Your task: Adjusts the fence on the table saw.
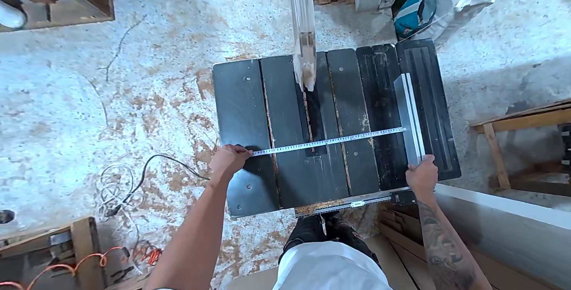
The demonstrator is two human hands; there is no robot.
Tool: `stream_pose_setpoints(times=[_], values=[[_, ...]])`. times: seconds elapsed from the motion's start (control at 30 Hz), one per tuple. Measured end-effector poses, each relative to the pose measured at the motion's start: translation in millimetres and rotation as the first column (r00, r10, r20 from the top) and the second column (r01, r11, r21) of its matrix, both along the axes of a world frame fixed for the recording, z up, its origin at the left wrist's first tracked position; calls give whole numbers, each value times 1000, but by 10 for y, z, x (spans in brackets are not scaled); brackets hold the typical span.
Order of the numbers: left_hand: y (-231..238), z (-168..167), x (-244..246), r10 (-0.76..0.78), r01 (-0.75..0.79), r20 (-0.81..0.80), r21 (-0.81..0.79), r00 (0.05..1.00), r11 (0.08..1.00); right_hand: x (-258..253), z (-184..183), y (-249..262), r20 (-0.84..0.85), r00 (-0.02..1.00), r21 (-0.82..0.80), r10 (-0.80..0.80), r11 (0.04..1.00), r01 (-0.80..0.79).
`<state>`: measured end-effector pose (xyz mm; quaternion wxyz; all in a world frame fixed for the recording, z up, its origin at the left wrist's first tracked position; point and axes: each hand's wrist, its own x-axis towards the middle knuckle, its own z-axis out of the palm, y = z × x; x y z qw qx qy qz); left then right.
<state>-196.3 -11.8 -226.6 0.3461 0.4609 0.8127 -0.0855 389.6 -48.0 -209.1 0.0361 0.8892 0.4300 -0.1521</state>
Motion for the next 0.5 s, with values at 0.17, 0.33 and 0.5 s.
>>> stream_pose_setpoints(times=[0.17, 0.33, 0.5], values=[[33, 7, -61, 8, -8, 37, 9, 999, 1000, 11, 34, 23, -40, 999, 11, 13, 1000, -12], [42, -77, -180, -2, 0, 81, 29, 997, 1000, 3, 15, 28, -54, 998, 22, 11, 1000, -10], [32, -35, -80, -4, 4, 2, -7, 1000, 1000, 6, -91, 44, -29, 1000, 44, 4, 999, -3]])
